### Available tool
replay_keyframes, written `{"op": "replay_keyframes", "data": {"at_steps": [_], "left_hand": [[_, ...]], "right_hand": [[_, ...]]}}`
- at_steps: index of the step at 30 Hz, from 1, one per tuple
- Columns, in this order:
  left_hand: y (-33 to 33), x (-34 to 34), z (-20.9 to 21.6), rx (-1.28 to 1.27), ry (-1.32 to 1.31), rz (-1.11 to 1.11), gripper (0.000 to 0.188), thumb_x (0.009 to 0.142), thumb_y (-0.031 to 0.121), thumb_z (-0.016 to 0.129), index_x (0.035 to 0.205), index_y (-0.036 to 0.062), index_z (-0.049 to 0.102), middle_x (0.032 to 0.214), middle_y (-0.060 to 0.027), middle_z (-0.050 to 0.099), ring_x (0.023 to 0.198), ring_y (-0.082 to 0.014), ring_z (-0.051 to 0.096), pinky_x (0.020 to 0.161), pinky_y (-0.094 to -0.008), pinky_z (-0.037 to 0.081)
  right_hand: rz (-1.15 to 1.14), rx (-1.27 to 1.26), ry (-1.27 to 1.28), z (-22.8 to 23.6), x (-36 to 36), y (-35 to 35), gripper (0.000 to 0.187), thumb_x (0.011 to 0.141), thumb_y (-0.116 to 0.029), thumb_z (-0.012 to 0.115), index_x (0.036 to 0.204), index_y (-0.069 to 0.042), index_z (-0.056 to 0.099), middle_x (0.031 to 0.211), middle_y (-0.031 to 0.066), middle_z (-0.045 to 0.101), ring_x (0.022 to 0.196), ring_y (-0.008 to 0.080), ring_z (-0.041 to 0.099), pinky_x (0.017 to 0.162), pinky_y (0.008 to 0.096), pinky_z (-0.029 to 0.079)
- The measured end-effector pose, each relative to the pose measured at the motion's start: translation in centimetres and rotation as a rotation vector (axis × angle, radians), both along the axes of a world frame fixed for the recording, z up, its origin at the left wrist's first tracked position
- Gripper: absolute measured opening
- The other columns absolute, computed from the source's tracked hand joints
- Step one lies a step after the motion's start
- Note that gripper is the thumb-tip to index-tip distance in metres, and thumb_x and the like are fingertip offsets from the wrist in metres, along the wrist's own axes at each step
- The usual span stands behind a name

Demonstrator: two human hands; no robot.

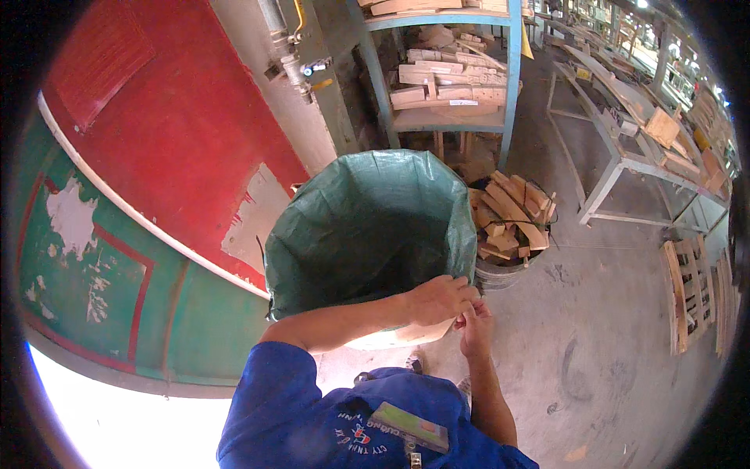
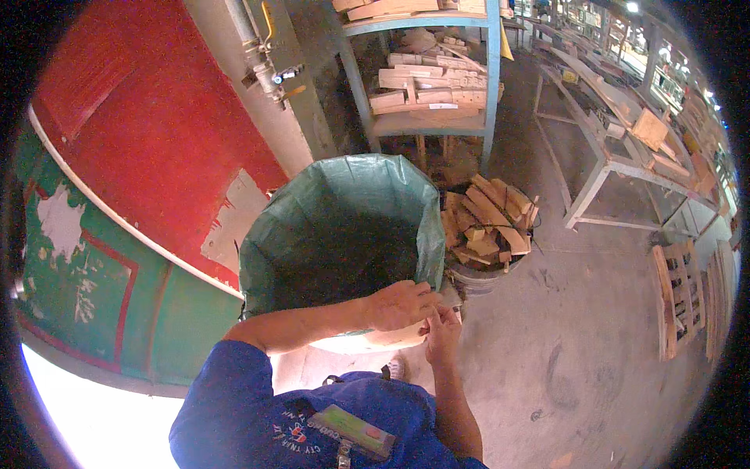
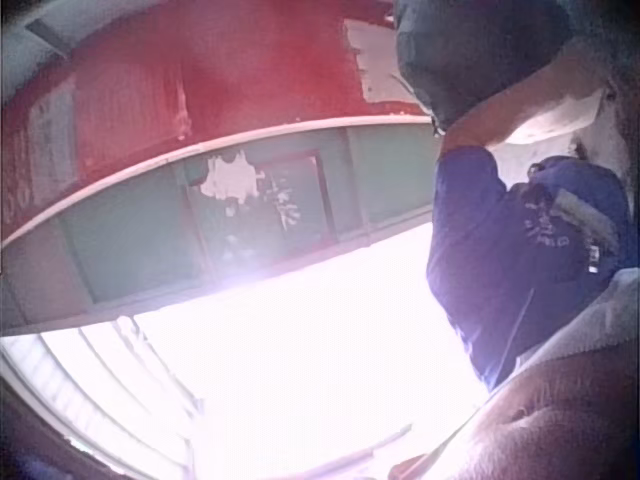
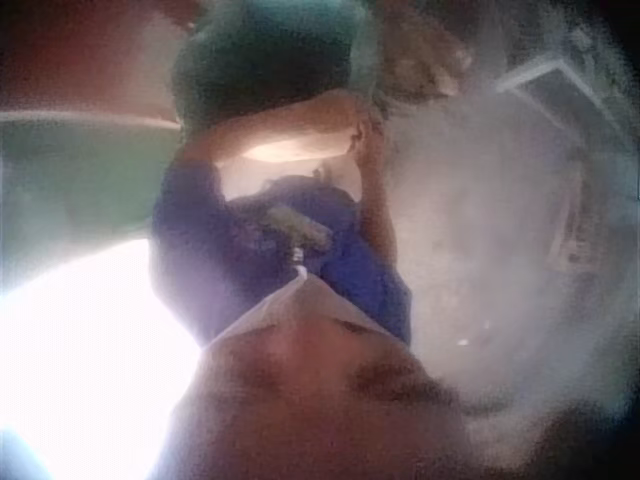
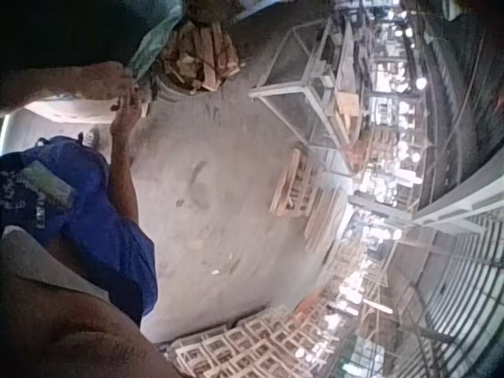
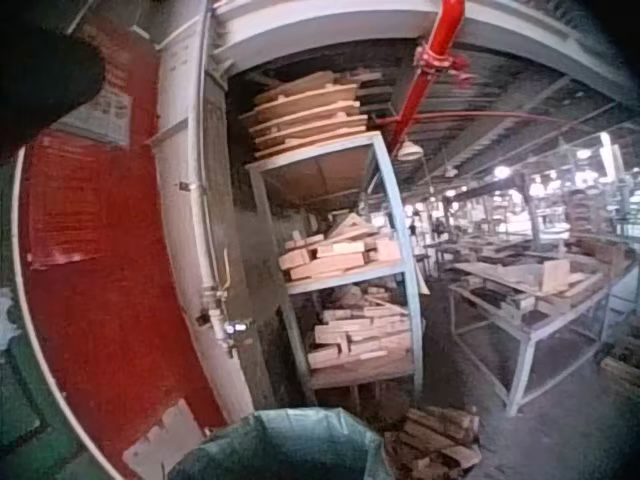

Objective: The person walks through a workshop, picks up black straps, and uses them to tie a green sack filled with wood scraps. The person repeatedly pulls and adjusts the straps to secure the sack's opening.

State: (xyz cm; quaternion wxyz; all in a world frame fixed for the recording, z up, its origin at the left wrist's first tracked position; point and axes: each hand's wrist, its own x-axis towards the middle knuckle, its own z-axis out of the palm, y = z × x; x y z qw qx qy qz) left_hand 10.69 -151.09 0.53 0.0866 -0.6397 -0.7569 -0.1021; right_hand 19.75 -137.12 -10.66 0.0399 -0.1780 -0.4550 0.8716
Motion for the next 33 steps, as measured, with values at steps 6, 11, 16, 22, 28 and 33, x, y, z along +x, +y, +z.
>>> {"op": "replay_keyframes", "data": {"at_steps": [6, 11, 16, 22, 28, 33], "left_hand": [[0.2, 0.8, 0.2, -0.207, -0.08, 0.265, 0.015, 0.084, 0.021, 0.064, 0.095, 0.0117, 0.066, 0.097, -0.0054, 0.063, 0.092, -0.024, 0.061, 0.076, -0.0367, 0.049], [0.1, 0.9, 0.4, -0.141, -0.036, 0.365, 0.013, 0.088, 0.023, 0.064, 0.093, 0.0107, 0.067, 0.095, -0.0086, 0.062, 0.094, -0.0269, 0.063, 0.079, -0.0411, 0.05], [0.0, 3.4, 0.6, -0.085, -0.355, 0.633, 0.017, 0.09, 0.023, 0.067, 0.098, 0.0081, 0.069, 0.096, -0.0099, 0.061, 0.094, -0.0312, 0.062, 0.079, -0.0445, 0.053], [1.3, 4.5, -0.3, 0.136, -0.114, 0.601, 0.009, 0.085, 0.016, 0.073, 0.091, 0.0092, 0.071, 0.082, -0.0078, 0.06, 0.082, -0.0304, 0.063, 0.07, -0.0419, 0.054], [2.0, 5.5, -0.6, 0.298, -0.07, 0.703, 0.011, 0.074, 0.007, 0.073, 0.076, 0.0086, 0.063, 0.073, -0.0083, 0.056, 0.07, -0.0291, 0.058, 0.061, -0.0403, 0.052], [2.1, 4.4, 0.1, 0.243, -0.021, 0.708, 0.014, 0.068, 0.004, 0.068, 0.068, 0.0079, 0.054, 0.071, -0.0099, 0.052, 0.067, -0.0303, 0.054, 0.058, -0.0418, 0.049]], "right_hand": [[-0.015, 0.639, 0.286, 0.3, 1.4, 0.3, 0.014, 0.098, -0.015, 0.067, 0.102, -0.002, 0.067, 0.087, 0.0007, 0.061, 0.074, 0.0106, 0.06, 0.063, 0.029, 0.051], [0.269, 0.124, 0.073, -0.7, 0.5, 2.5, 0.014, 0.099, -0.014, 0.066, 0.111, -0.007, 0.064, 0.092, -0.0018, 0.06, 0.076, 0.0089, 0.056, 0.061, 0.0262, 0.045], [0.491, -0.647, 0.057, 0.2, -0.5, 3.9, 0.016, 0.099, -0.014, 0.066, 0.113, -0.012, 0.061, 0.089, -0.0047, 0.059, 0.075, 0.0073, 0.053, 0.059, 0.0243, 0.041], [0.51, -0.707, 0.049, 1.0, -0.8, 3.7, 0.012, 0.1, -0.014, 0.066, 0.111, -0.013, 0.062, 0.087, -0.006, 0.058, 0.074, 0.0062, 0.053, 0.061, 0.0244, 0.042], [0.524, -0.574, -0.019, 0.9, -0.9, 3.2, 0.01, 0.098, -0.013, 0.068, 0.108, -0.011, 0.064, 0.083, -0.0041, 0.058, 0.073, 0.0071, 0.054, 0.063, 0.0258, 0.044], [0.374, 0.49, 0.161, -3.0, -4.6, 6.1, 0.012, 0.095, -0.015, 0.072, 0.1, -0.004, 0.073, 0.08, 0.0058, 0.071, 0.07, 0.0127, 0.064, 0.062, 0.0289, 0.051]]}}
